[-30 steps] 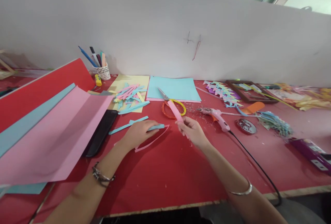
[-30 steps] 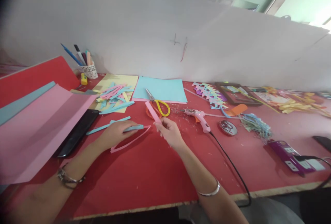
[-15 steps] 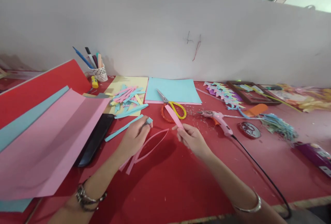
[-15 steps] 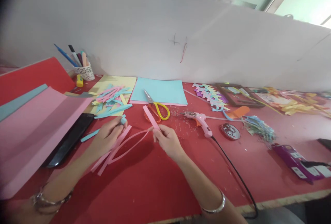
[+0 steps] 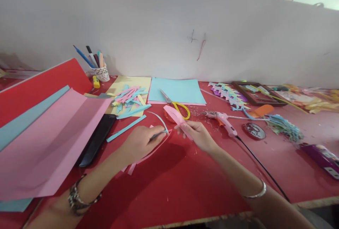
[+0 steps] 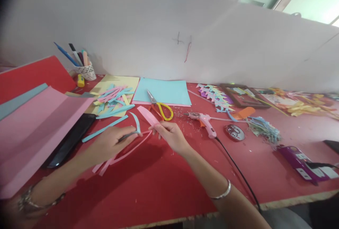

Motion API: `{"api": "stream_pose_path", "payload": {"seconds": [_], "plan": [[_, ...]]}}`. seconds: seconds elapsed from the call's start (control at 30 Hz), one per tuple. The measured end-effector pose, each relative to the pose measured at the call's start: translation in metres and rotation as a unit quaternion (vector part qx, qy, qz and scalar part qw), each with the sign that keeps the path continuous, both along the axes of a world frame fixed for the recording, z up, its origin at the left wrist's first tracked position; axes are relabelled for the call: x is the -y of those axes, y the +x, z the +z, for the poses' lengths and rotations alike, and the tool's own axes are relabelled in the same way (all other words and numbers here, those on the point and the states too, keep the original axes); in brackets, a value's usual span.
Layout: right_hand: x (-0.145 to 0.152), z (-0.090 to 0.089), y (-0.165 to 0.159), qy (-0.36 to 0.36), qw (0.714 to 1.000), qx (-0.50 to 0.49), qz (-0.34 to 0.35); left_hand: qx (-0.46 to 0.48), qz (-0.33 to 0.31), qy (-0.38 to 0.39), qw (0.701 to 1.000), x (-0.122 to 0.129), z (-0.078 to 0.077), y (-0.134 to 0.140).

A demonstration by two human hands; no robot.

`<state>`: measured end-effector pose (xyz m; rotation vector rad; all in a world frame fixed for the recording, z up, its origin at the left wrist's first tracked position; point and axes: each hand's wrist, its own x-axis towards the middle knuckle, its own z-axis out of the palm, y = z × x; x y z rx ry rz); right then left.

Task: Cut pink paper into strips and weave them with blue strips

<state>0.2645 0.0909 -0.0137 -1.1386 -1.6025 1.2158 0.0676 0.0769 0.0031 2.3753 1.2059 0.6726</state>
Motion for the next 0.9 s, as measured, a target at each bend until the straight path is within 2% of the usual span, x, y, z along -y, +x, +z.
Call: {"api": "stream_pose_path", "payload": {"seconds": [0.1, 0.23, 0.33, 0.4, 0.5, 0.6, 0.77, 0.9], "plan": [[0.002, -0.008, 0.002, -0.017, 1.0, 0.003, -0.003, -0.023, -0.007, 0.011, 1.0, 0.002, -0.019, 0.003], [0.007, -0.017, 0.004, -0.057, 0.998, 0.003, -0.013, -0.001, -0.051, 0.14, 0.989, 0.005, -0.033, 0.003], [0.008, -0.016, 0.004, -0.075, 0.996, -0.024, -0.036, 0.065, -0.051, 0.17, 0.982, 0.007, -0.033, 0.003], [0.007, -0.015, 0.004, -0.096, 0.994, -0.037, -0.045, 0.119, -0.056, 0.155, 0.979, 0.01, -0.032, 0.003], [0.005, -0.015, 0.003, -0.121, 0.99, -0.044, -0.057, 0.166, -0.094, 0.126, 0.974, 0.014, -0.031, 0.002], [0.005, -0.016, 0.002, -0.141, 0.988, -0.047, -0.051, 0.174, -0.131, 0.122, 0.968, 0.017, -0.032, 0.003], [0.007, -0.017, 0.003, -0.176, 0.982, -0.066, -0.019, 0.154, -0.118, 0.225, 0.955, 0.016, -0.035, 0.004], [0.006, -0.016, 0.004, -0.174, 0.981, -0.079, -0.026, 0.117, -0.113, 0.23, 0.959, 0.013, -0.037, 0.002]]}}
